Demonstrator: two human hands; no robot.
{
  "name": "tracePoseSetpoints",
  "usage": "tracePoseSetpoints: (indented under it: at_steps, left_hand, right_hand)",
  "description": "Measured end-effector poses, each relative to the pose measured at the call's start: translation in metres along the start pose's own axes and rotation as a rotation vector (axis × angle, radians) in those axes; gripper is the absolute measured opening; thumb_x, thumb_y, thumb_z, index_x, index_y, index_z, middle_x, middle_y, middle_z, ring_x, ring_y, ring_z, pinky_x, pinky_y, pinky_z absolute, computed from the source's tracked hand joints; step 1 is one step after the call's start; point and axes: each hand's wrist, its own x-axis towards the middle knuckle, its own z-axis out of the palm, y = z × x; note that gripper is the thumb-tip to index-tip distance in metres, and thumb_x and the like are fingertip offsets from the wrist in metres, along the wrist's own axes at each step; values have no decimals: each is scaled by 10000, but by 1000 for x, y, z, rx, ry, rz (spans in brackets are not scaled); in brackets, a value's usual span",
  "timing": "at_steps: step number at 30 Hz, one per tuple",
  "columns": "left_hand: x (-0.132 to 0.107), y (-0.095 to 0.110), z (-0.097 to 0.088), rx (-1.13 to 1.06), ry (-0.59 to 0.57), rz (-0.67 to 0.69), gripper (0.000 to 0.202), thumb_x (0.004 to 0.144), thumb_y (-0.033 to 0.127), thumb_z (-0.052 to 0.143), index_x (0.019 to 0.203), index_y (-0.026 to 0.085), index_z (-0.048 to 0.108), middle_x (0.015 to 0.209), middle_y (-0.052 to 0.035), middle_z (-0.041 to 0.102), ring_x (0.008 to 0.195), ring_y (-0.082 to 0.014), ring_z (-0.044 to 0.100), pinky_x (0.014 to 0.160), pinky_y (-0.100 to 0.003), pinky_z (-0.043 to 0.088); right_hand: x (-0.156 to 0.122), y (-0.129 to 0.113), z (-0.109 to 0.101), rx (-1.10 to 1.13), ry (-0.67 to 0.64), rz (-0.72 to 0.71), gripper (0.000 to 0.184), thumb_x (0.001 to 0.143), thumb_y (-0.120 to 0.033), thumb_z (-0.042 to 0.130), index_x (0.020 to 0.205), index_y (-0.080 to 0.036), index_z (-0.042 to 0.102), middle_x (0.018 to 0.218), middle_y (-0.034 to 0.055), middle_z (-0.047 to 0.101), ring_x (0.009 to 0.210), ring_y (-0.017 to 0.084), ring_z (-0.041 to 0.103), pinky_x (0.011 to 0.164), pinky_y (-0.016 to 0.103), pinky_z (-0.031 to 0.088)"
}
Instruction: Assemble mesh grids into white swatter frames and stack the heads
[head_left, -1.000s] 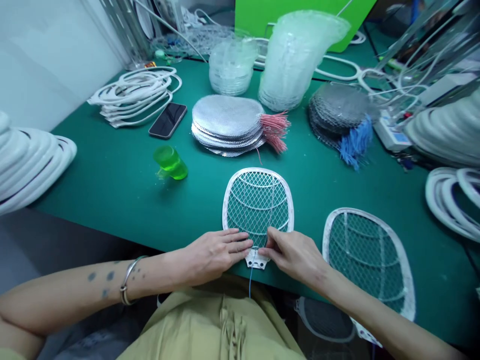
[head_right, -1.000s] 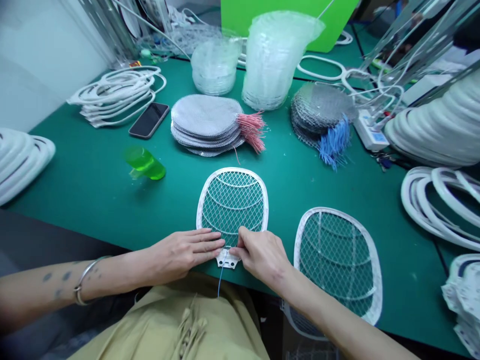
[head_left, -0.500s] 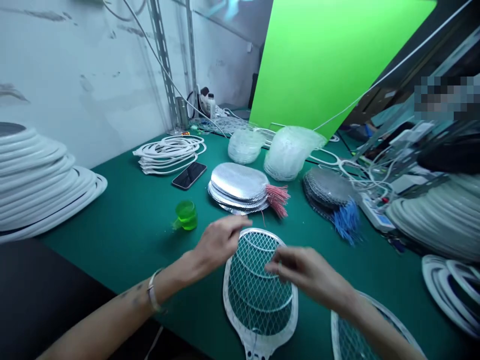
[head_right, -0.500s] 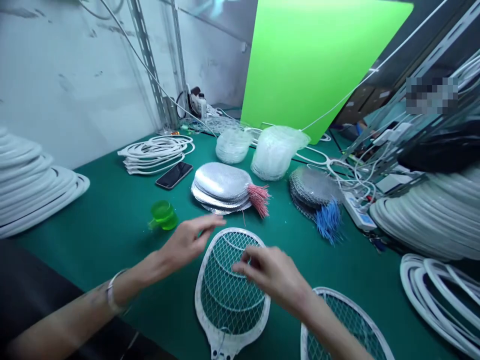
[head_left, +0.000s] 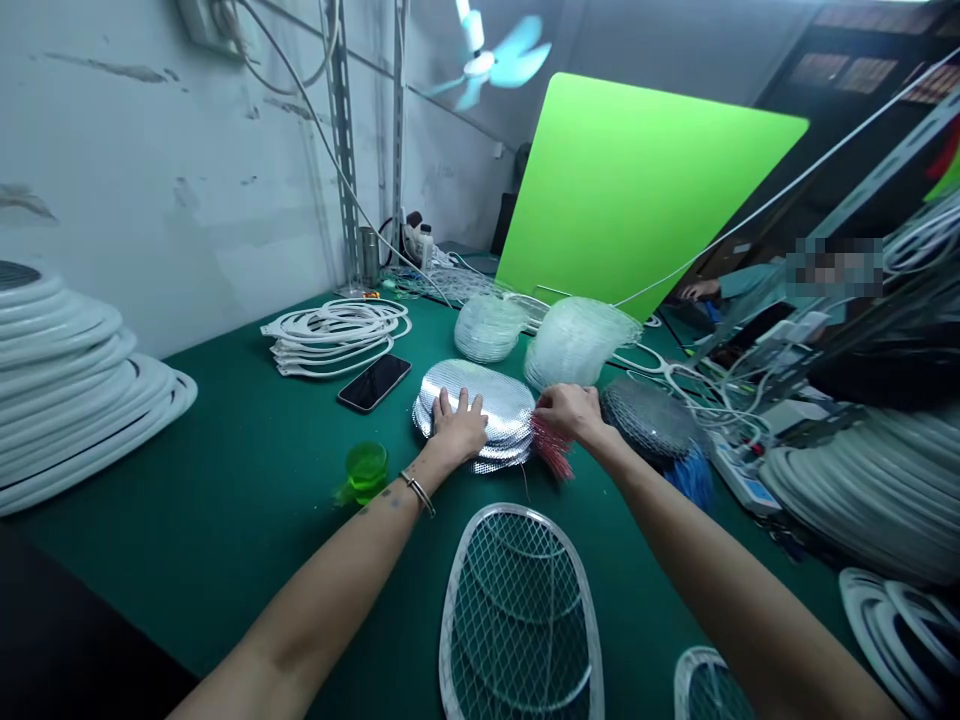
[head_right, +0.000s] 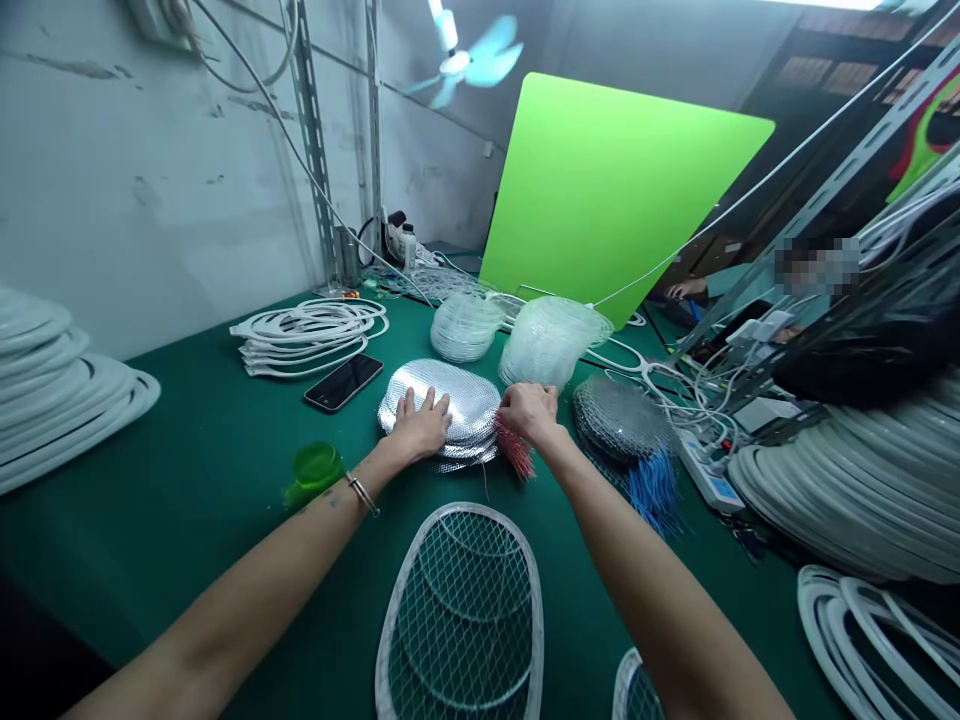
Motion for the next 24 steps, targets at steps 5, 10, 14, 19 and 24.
tracePoseSetpoints:
  at_steps: [5,10,14,19,24]
  left_hand:
    - [3,1,2,-10,10,3,588,974,372,242,1527,181,191,1607,-114,62,1445,-401,-58,1156,-561,17]
    - [7,-2,7,-26,34,11,580,968,369,279,1515,179,231,1601,-124,86,1449,-393,-44,1146,-590,34]
    - [5,-5,5,-69,106,37,564,976,401,284,1493,176,290,1579,-146,184,1450,-389,63,1131,-608,122]
    - [-13,0,-8,-124,355,126,614,1002,489,210,1514,154,237,1593,-117,146,1469,-307,46,1176,-508,150]
    - [-29,-1,-16,11,659,371,407,948,174,425,1330,166,566,1404,-100,524,1378,-272,382,1183,-463,233]
  right_hand:
    - [9,2,0,-63,-16,-88,296,904,-406,586,1067,-162,628,1146,75,624,1083,232,574,965,490,429]
    - [14,2,0,4,-65,-128,286,900,-387,599,1073,-161,626,1156,77,621,1070,228,582,946,478,452]
    - [19,9,-9,173,-75,-88,272,895,-379,610,1049,-156,630,1130,70,630,1052,222,590,925,466,467]
    - [23,17,-28,562,-64,77,277,899,-409,598,921,-136,640,909,21,663,818,170,640,757,361,532]
    - [-13,19,-38,1074,-115,170,376,838,-452,650,914,-84,645,836,113,699,707,173,667,658,303,549]
